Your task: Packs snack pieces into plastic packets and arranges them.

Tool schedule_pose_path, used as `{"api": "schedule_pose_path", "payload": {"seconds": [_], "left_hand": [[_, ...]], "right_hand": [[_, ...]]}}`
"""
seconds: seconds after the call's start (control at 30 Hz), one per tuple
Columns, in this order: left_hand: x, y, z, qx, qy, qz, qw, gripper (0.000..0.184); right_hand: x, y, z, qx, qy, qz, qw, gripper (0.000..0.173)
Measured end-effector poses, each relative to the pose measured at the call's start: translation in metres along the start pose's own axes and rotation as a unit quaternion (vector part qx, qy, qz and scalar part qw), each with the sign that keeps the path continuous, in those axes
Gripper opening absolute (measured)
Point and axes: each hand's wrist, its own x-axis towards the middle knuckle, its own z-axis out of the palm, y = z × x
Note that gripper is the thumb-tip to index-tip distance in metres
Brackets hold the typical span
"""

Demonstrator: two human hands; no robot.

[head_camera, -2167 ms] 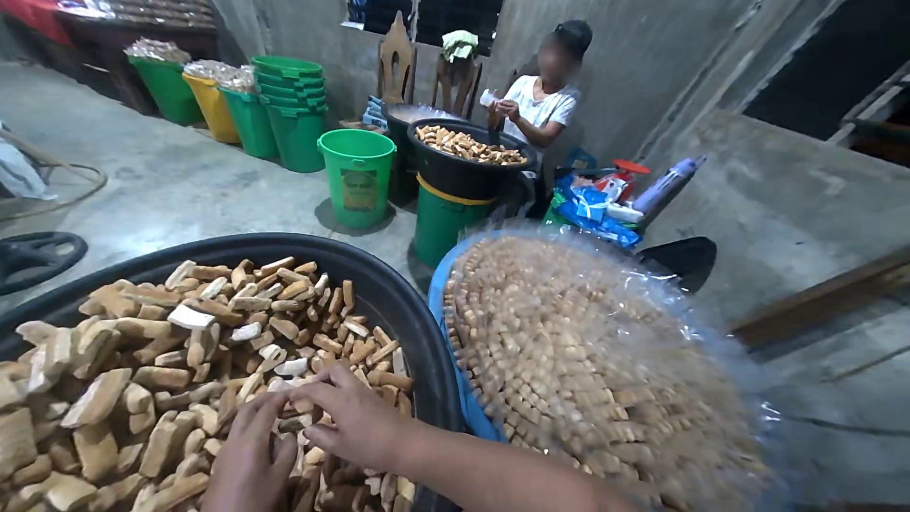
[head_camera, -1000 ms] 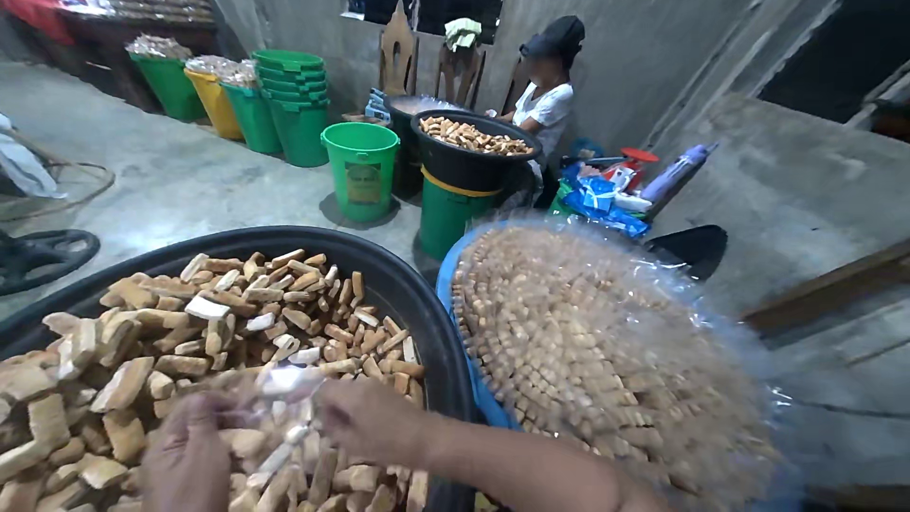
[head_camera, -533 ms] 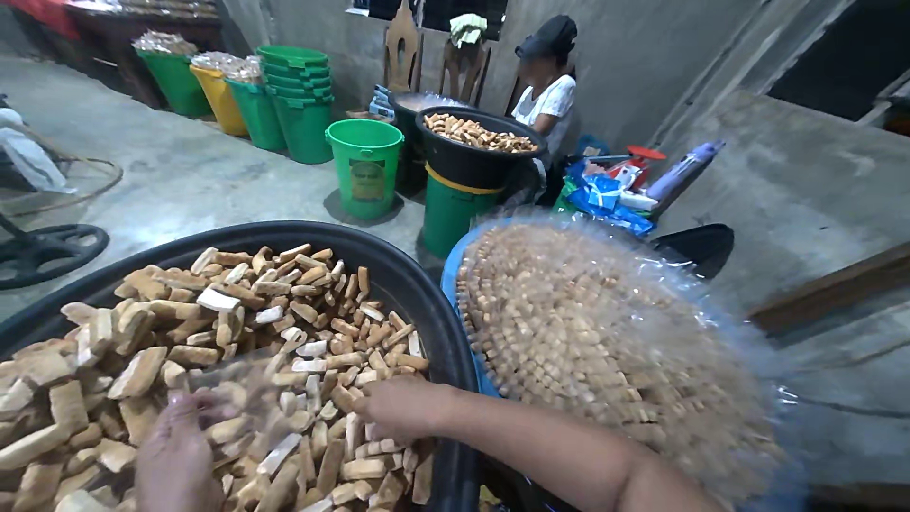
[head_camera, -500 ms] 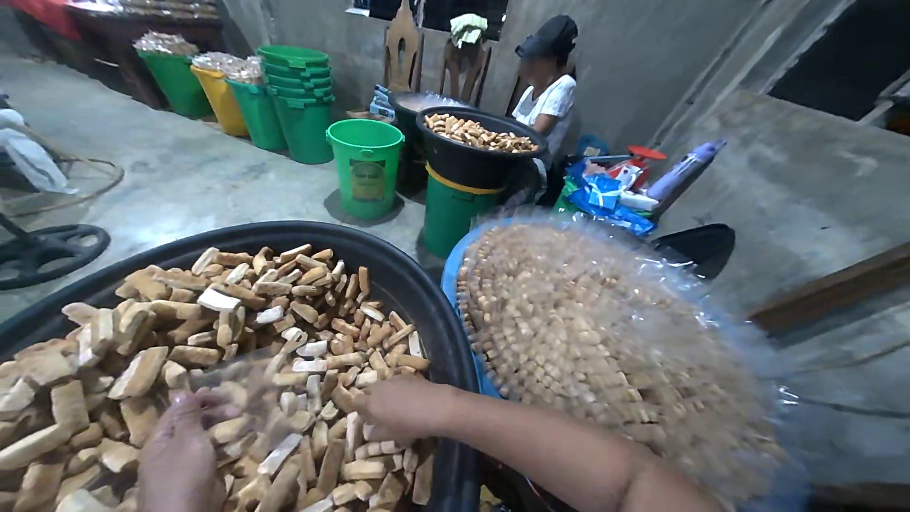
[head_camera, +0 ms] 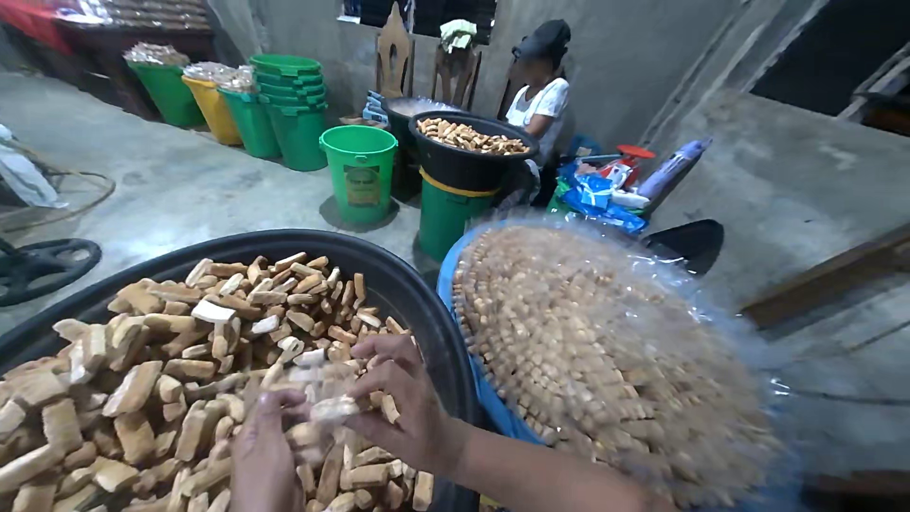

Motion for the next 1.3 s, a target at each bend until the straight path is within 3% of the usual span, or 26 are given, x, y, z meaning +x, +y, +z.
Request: {"api": "schedule_pose_path", "payload": {"seconds": [0.13,0.27,0.37,0.57,0.7,0.8,1.03,1.17,1.3], "left_hand": [[-0.003,0.005,0.000,-0.036,0.000,0.019,0.999,0.043],[-0.002,0.012,-0.003,-0.049,0.014,0.047,0.998,0.041],[0.001,0.022,-0.011,-0.031,0.027,0.080,0.996,0.040],[-0.009,0.015,-0.004,0.022,-0.051,0.133,0.990,0.039],[-0.008,0.015,-0.005,-0.025,-0.039,0.118,0.992,0.042],[-0.006,0.020,-0.007,0.004,-0.026,0.131,0.991,0.039],[-0.001,0.017,-0.014,0.035,-0.029,0.125,0.991,0.038],[0.001,0.012,-0.013,0.040,-0.028,0.127,0.991,0.036],[0.014,0.008,-0.026,0.024,0.021,0.116,0.993,0.038]], "right_hand": [[0.010,-0.008,-0.003,-0.030,0.002,-0.023,0.999,0.023],[0.015,-0.023,-0.013,-0.075,-0.065,0.025,0.995,0.018],[0.017,-0.030,-0.028,-0.092,-0.051,0.049,0.993,0.018],[0.011,-0.021,-0.010,-0.160,-0.073,-0.067,0.982,0.010],[0.016,-0.022,-0.013,-0.083,-0.183,-0.019,0.979,0.022],[0.015,-0.021,-0.011,-0.099,-0.234,-0.010,0.967,0.020],[0.014,-0.023,0.001,-0.153,-0.222,-0.047,0.962,0.027],[0.008,-0.028,0.006,-0.132,-0.268,-0.003,0.954,0.036],[0.007,-0.023,0.006,-0.138,-0.260,0.011,0.956,0.045]]}}
